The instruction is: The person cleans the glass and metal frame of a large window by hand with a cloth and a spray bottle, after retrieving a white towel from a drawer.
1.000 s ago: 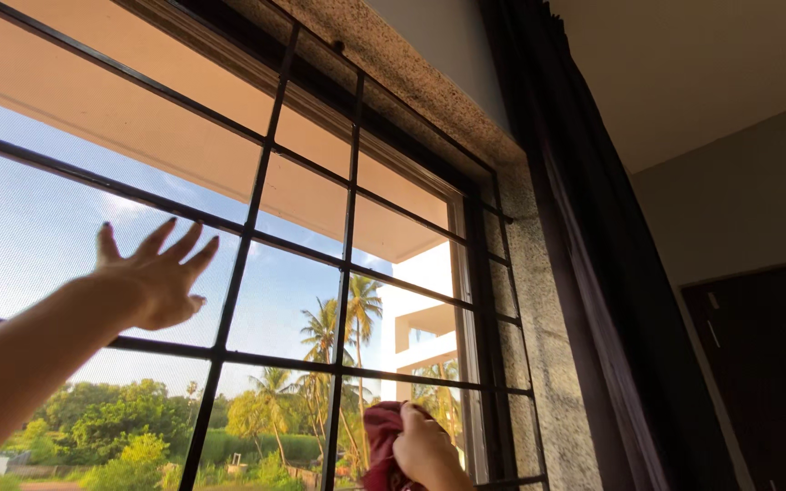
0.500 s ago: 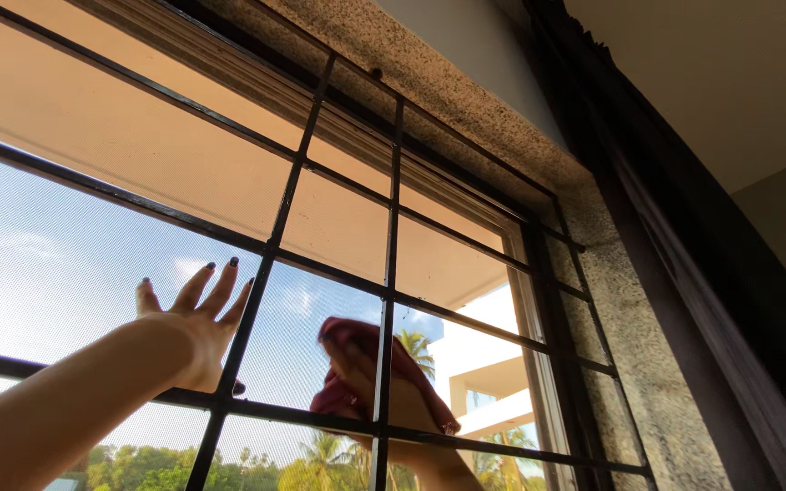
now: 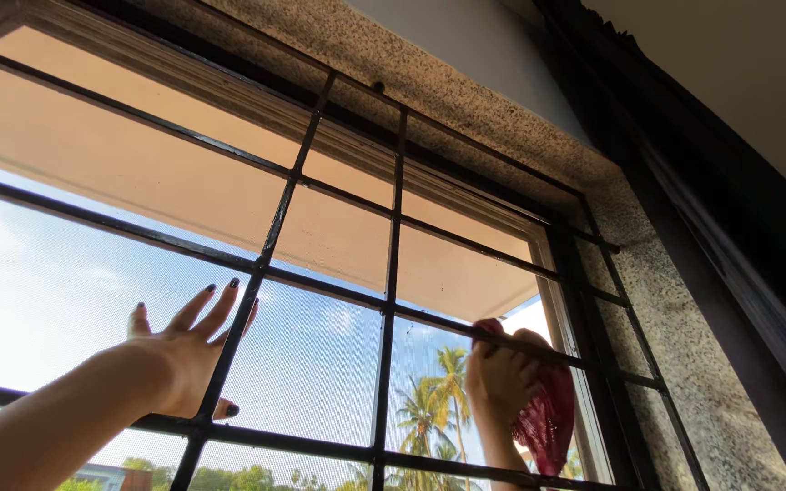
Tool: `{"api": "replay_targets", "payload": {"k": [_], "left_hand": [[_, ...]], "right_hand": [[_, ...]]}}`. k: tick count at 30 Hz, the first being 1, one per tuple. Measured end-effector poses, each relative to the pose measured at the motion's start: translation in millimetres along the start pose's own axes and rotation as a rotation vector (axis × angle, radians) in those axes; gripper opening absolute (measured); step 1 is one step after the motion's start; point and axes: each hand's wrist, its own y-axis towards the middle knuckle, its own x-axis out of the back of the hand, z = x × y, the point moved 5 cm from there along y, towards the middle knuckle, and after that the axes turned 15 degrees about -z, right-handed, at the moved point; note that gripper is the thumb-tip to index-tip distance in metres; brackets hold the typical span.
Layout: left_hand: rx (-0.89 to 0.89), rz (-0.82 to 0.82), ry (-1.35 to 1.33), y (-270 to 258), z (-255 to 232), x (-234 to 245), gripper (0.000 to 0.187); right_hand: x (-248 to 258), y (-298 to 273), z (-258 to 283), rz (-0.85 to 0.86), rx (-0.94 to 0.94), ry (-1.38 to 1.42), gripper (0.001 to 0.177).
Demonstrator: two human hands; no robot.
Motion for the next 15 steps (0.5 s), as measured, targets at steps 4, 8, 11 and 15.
{"api": "replay_targets", "payload": {"k": [4, 8, 11, 15], "left_hand": [[0.016, 0.0, -0.055, 0, -1, 1, 0.116], [0.015, -0.037, -0.11, -6, 1, 8, 0.123], [-0.001, -0.079, -0.142, -10, 8, 12, 0.117], [-0.017, -0.086, -0.152, -9, 15, 11, 0.112]], "right_hand": [[77, -25, 112, 0.157, 0.268, 0.664, 0.061], [156, -92, 207, 0.332, 0.79, 1.091, 0.07], [160, -107, 231, 0.531, 0.885, 0.876, 0.077], [127, -61, 202, 0.277, 0.497, 1.398, 0.064]]}}
